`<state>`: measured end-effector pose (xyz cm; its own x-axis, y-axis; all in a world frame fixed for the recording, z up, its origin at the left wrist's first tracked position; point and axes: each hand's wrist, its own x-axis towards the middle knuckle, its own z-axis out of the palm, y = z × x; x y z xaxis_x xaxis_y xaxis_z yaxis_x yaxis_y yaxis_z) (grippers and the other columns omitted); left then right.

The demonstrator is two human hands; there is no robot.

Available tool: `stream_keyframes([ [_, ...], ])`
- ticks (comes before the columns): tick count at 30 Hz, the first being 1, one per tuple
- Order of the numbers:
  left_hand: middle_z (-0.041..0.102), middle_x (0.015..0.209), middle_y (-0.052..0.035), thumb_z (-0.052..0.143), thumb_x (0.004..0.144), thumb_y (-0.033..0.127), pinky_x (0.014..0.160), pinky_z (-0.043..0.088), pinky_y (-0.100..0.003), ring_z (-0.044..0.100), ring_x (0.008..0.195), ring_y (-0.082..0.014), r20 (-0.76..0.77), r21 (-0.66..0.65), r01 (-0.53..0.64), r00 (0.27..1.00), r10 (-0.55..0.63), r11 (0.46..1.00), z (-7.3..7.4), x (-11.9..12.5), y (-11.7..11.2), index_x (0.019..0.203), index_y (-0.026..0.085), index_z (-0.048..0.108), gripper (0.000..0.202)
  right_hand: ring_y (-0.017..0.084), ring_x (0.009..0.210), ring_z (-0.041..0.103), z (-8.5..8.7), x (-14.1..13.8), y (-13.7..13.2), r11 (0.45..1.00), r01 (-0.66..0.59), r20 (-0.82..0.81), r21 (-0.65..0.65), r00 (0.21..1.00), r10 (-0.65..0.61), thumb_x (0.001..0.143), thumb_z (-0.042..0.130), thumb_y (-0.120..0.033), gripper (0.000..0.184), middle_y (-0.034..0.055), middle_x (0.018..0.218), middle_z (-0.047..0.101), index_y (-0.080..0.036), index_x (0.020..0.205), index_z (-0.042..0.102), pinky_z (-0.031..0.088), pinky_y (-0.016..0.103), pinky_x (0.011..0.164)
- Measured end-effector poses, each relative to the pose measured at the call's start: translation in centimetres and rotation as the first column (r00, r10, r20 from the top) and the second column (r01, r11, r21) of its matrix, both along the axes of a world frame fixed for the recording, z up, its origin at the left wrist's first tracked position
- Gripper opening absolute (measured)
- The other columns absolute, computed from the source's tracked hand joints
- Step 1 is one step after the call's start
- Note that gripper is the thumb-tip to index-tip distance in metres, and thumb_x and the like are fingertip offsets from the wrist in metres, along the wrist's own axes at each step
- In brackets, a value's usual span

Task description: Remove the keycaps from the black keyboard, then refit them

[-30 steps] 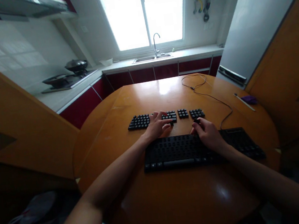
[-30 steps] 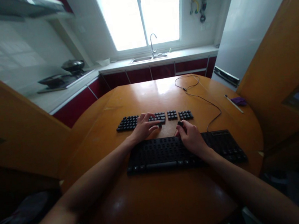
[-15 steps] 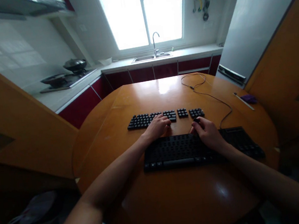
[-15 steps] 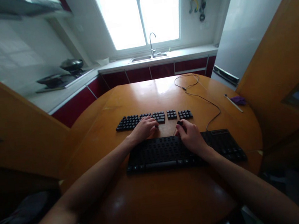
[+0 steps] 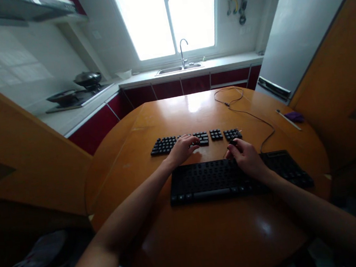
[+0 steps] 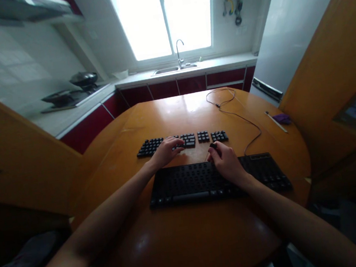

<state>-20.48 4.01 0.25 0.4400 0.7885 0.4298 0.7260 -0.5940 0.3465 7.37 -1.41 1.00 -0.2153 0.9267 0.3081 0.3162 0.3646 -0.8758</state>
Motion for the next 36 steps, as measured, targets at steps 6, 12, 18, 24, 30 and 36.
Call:
stream_keyframes([
  [6,0.069,0.11,-0.0038,0.082,0.079,0.034,0.099,0.042,-0.043,0.054,0.109,-0.0255,-0.117,0.091,-0.103,0.987,0.113,0.991,-0.3,0.4,-0.5,0.093,0.026,0.075,0.017,0.02,0.065,0.067,-0.1,-0.1,0.1,1.0,-0.007,-0.004,-0.002,1.0,0.007,0.097,0.052,-0.045,0.028,0.0043,0.072,0.072,-0.022,0.08,0.054,0.049,0.03,0.065],
  [12,0.055,0.125,-0.0055,0.09,0.067,0.041,0.1,0.04,-0.05,0.044,0.118,-0.0313,-0.128,0.113,-0.229,0.962,0.243,0.967,-0.9,0.4,-0.3,0.084,0.028,0.078,0.025,0.02,0.064,0.067,-0.1,-0.1,0.0,1.0,-0.01,0.0,-0.005,1.0,0.01,0.097,0.052,-0.044,0.027,0.0039,0.071,0.071,-0.023,0.079,0.053,0.048,0.03,0.064],
  [18,0.053,0.126,-0.0061,0.092,0.064,0.044,0.102,0.039,-0.05,0.042,0.118,-0.0318,-0.106,0.121,-0.269,0.954,0.282,0.955,-1.2,0.0,-0.2,0.087,0.027,0.076,0.032,0.019,0.065,0.067,0.0,-0.1,0.0,1.0,-0.009,-0.002,0.001,1.0,0.009,0.097,0.052,-0.046,0.03,0.0042,0.071,0.072,-0.022,0.079,0.054,0.049,0.03,0.065],
  [24,0.051,0.128,-0.007,0.092,0.064,0.042,0.102,0.039,-0.05,0.043,0.118,-0.0321,-0.098,0.105,-0.28,0.952,0.291,0.954,-1.0,0.1,-0.4,0.096,0.026,0.072,0.041,0.019,0.065,0.067,-0.2,0.0,0.1,1.0,-0.012,0.0,0.0,1.0,0.012,0.097,0.052,-0.047,0.031,0.0044,0.072,0.072,-0.022,0.079,0.055,0.049,0.03,0.064],
  [30,0.051,0.128,-0.0076,0.091,0.066,0.041,0.103,0.038,-0.051,0.042,0.121,-0.0329,-0.083,0.108,-0.306,0.945,0.316,0.946,-1.2,0.2,-0.3,0.1,0.026,0.071,0.042,0.02,0.064,0.067,-0.3,0.0,0.2,1.0,-0.014,0.006,-0.002,1.0,0.014,0.097,0.052,-0.048,0.031,0.0045,0.072,0.072,-0.023,0.079,0.054,0.049,0.031,0.064],
  [36,0.05,0.13,-0.0078,0.09,0.067,0.042,0.102,0.038,-0.051,0.042,0.122,-0.0334,-0.094,0.105,-0.318,0.94,0.328,0.942,-1.3,0.2,-0.3,0.102,0.027,0.071,0.042,0.02,0.065,0.067,-0.3,0.0,0.2,1.0,-0.015,0.008,-0.005,1.0,0.015,0.096,0.053,-0.048,0.031,0.0045,0.073,0.073,-0.022,0.08,0.055,0.049,0.031,0.064],
])
